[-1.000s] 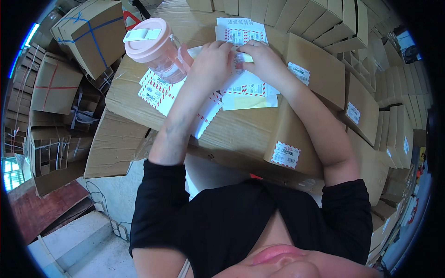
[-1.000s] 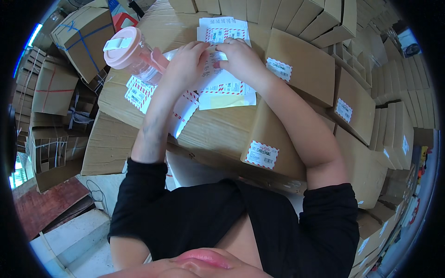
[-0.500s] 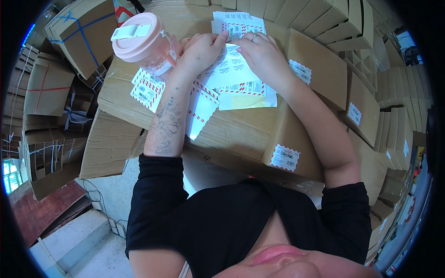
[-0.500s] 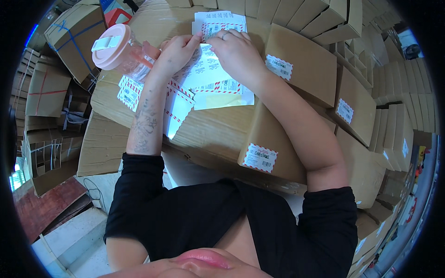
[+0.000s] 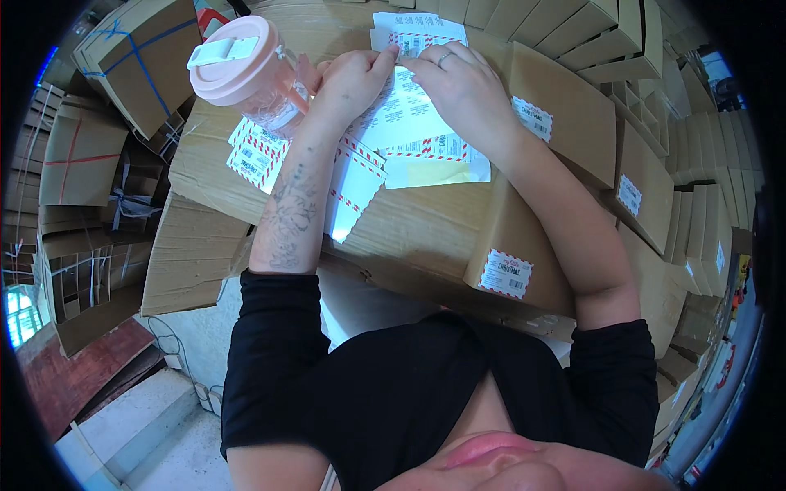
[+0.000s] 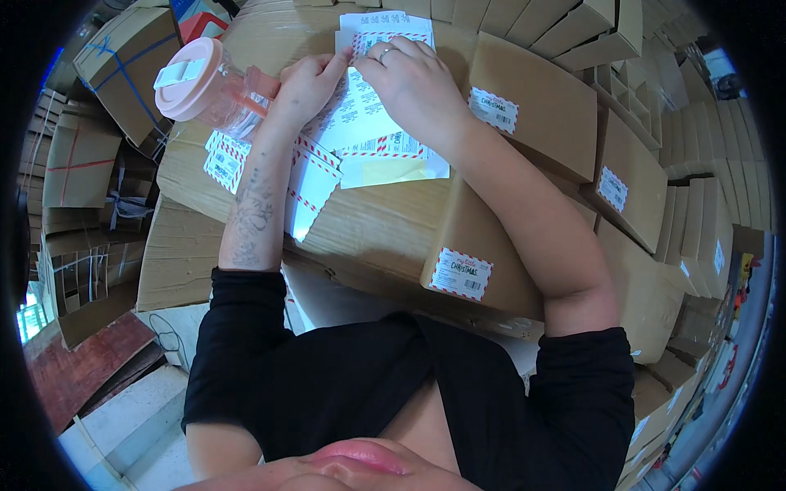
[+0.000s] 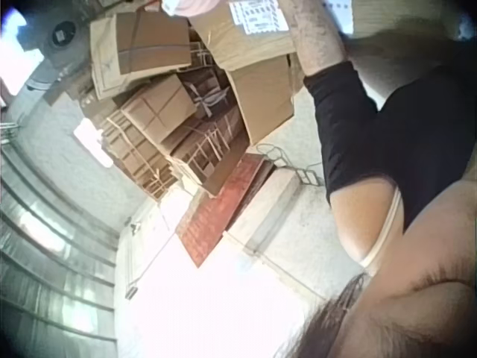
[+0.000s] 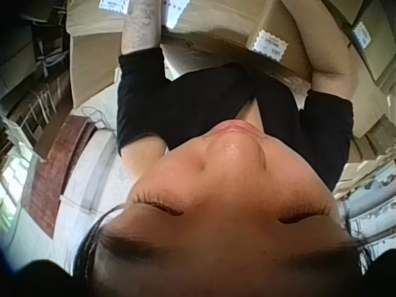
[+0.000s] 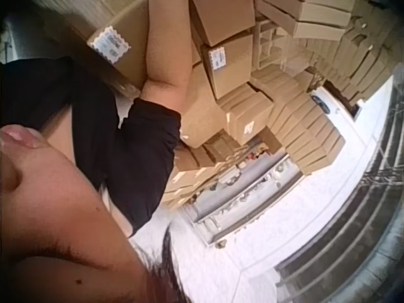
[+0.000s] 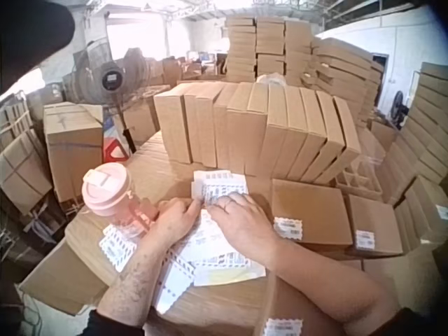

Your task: The person applies labels onto cardboard boxes by hand, rearranges and stacks the boxes and cardboard dividers on the table, and peels and sticks additional labels onto sticker sheets and boxes.

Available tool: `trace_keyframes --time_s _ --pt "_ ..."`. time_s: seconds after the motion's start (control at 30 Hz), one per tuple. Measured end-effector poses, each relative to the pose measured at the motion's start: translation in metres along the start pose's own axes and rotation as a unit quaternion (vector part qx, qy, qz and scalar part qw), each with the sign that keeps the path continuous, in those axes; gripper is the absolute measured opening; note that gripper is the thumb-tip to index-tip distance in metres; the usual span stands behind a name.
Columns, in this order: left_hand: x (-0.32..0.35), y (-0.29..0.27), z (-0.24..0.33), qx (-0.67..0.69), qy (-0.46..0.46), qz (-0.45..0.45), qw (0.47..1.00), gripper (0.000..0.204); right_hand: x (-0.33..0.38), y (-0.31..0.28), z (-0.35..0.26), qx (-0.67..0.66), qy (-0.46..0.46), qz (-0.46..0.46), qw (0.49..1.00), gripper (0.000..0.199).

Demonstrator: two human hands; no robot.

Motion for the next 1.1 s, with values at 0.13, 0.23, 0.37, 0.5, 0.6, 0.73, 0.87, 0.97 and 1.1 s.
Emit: trace_keyframes --time_s 0.13,0.23,0.37,0.5,0.6,0.73,0.87,0.97,1.1 --pt "0.002 -0.002 0.004 -0.015 -0.013 -0.015 1.000 0.061 -0.002 -0.004 -0.004 0.007 -0.030 -0.010 0.999 0.020" --pt "0.000 0.000 -0.001 -0.023 -0.002 -0.007 1.000 0.061 -0.003 -0.005 -0.008 0.006 -0.045 -0.007 0.999 0.017" --pt "-0.001 0.003 -0.002 -0.020 0.008 0.000 1.000 0.060 -0.001 -0.003 -0.007 -0.017 -0.009 -0.011 1.000 0.015" --pt "0.000 0.004 -0.003 -0.007 0.010 0.011 1.000 0.065 0.001 -0.004 -0.004 -0.052 -0.018 -0.002 0.998 0.015" --pt "0.000 0.007 -0.005 0.002 0.011 0.020 1.000 0.065 0.002 -0.003 -0.005 -0.063 -0.020 0.003 0.998 0.015" --pt "-0.002 0.004 -0.001 -0.024 -0.003 -0.014 1.000 0.062 0.000 -0.006 -0.004 -0.064 -0.011 -0.005 0.998 0.017" --pt "-0.002 0.003 0.000 -0.017 -0.006 -0.012 1.000 0.062 0.000 -0.006 -0.003 -0.060 -0.009 -0.026 0.998 0.022" --pt "0.001 0.001 -0.006 0.000 -0.021 0.007 1.000 0.058 -0.003 -0.006 -0.009 -0.069 -0.003 -0.024 0.997 0.032" --pt "0.012 -0.006 0.006 0.095 0.131 0.173 0.972 0.041 -0.005 -0.003 0.002 -0.129 0.059 0.031 0.989 0.050"
Point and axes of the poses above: each hand's wrist, its own x-axis away from the middle knuckle, its own y-axis out of the palm, z = x × y, the point moved 4 cm from there along -x, towards the middle knuckle, and after that the axes turned 10 degrees about z, right-handed, at the moved point
